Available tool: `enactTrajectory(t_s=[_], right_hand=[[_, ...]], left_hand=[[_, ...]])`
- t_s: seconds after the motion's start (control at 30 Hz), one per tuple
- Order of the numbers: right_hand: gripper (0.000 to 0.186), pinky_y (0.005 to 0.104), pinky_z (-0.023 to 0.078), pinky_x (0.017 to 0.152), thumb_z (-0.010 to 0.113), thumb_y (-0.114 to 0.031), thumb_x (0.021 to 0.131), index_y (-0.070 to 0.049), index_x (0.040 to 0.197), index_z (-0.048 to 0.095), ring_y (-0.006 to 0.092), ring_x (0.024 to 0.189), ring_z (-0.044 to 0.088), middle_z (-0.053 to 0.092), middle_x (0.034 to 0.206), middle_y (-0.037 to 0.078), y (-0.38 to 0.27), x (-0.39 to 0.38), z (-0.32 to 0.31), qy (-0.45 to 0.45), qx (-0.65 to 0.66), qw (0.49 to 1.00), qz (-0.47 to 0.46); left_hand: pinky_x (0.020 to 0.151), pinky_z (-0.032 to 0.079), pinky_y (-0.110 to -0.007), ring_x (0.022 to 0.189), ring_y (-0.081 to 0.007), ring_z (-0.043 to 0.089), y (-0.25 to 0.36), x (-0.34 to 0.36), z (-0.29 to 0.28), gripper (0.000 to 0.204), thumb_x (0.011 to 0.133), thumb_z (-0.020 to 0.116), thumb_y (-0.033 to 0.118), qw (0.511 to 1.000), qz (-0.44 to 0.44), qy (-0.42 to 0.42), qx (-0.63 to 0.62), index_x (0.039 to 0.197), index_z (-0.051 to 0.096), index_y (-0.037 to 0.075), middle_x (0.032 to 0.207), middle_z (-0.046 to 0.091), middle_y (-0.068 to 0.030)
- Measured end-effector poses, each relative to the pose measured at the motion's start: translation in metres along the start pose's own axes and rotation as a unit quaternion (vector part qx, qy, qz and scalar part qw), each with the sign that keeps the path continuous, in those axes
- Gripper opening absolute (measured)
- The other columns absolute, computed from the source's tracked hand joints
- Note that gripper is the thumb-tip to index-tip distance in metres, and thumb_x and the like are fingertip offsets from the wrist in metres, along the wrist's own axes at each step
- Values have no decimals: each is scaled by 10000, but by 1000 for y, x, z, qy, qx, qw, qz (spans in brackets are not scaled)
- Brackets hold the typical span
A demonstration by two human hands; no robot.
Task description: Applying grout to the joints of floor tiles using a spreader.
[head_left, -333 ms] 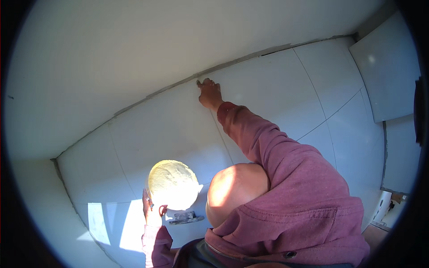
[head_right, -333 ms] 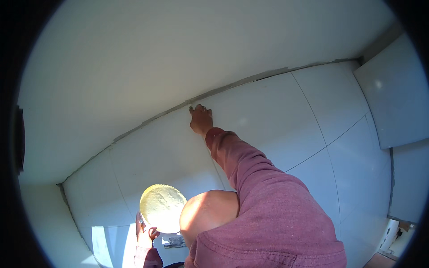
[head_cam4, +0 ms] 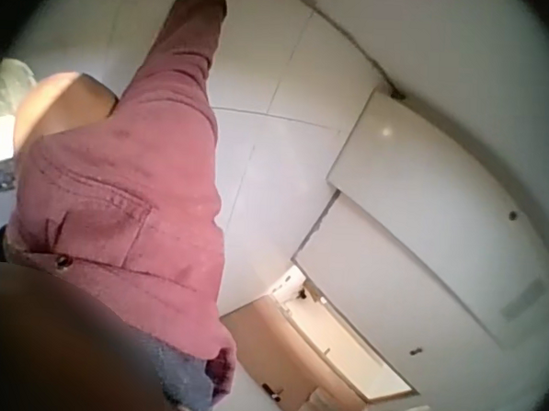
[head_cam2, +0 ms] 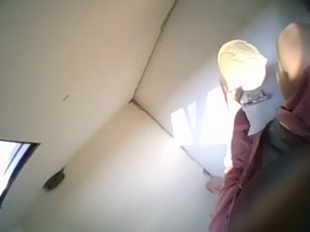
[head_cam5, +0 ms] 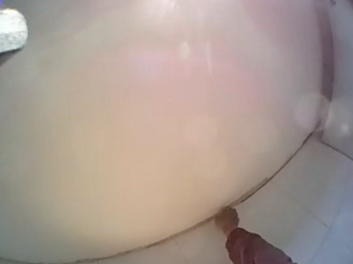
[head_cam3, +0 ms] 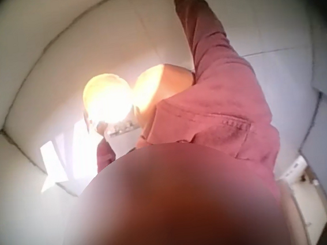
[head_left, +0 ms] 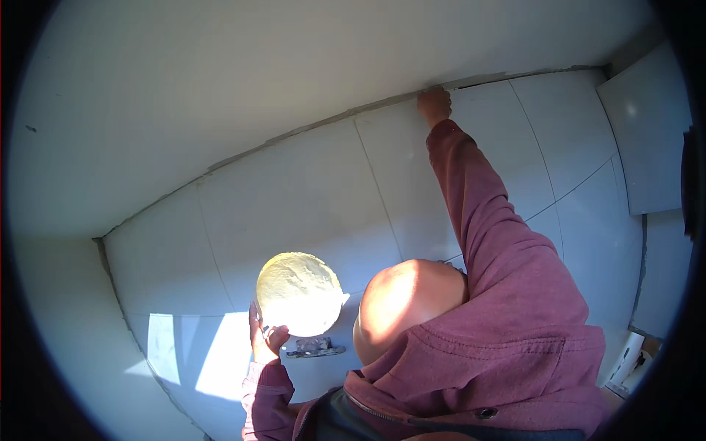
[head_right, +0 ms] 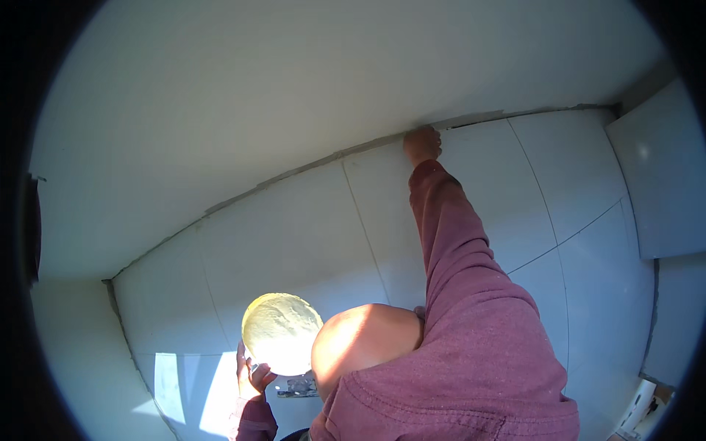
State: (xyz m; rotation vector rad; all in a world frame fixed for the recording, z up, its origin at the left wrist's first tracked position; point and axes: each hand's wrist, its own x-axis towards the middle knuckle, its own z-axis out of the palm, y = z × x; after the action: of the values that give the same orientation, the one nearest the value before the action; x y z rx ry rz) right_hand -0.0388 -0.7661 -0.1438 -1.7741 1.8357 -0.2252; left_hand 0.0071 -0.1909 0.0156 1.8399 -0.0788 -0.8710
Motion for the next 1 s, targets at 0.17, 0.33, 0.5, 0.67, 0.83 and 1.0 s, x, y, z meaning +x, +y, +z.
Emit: enactTrajectory(t_s=[0.17,0.33,0.5,0.67,0.83,1.0], right_hand=[[505,438,426,825,504,-234,761,90,1129,387,333,1018,503,460,1133,208,-28,-43,41,20,-37,998,-38],[466,426,411,823,492,-214,753,70,1117,429,306,1004,509,498,1089,189,-62,-125,67,6,-136,977,-162],[381,446,407,841,505,-159,739,10,1070,425,313,999,514,499,1070,165,-38,-117,47,-25,15,992,-124],[329,413,457,814,499,-129,749,31,1022,405,358,953,527,490,1021,219,27,7,19,102,-4,995,-12],[321,428,452,800,472,-104,749,35,1033,418,359,953,520,482,1027,230,4,-17,33,44,-28,988,-147],[429,413,434,812,440,-38,718,-4,1143,391,347,969,502,474,1038,198,-4,-181,23,-183,62,892,-409]], left_hand=[[834,470,-379,1091,-291,469,-9,3,-10,764,799,616,287,988,-127,6,-92,1363,141,88,1278,381,-152],[818,478,-405,1079,-308,482,-15,6,-7,591,881,470,296,999,-48,-4,-1,1365,155,167,1282,365,-155],[844,463,-384,1087,-299,471,-11,0,-3,631,863,514,285,984,-88,11,-152,1360,166,111,1266,385,-158],[808,480,-342,1056,-297,501,-6,-4,1,704,841,519,396,995,36,-35,92,1340,187,26,1258,407,-139],[795,483,-341,1062,-251,509,4,-2,5,638,854,476,435,980,-125,-8,-156,1326,254,67,1236,446,-124],[739,486,-317,1006,-216,525,13,6,5,632,839,513,362,989,-95,23,-109,1341,234,98,1202,470,-121]])
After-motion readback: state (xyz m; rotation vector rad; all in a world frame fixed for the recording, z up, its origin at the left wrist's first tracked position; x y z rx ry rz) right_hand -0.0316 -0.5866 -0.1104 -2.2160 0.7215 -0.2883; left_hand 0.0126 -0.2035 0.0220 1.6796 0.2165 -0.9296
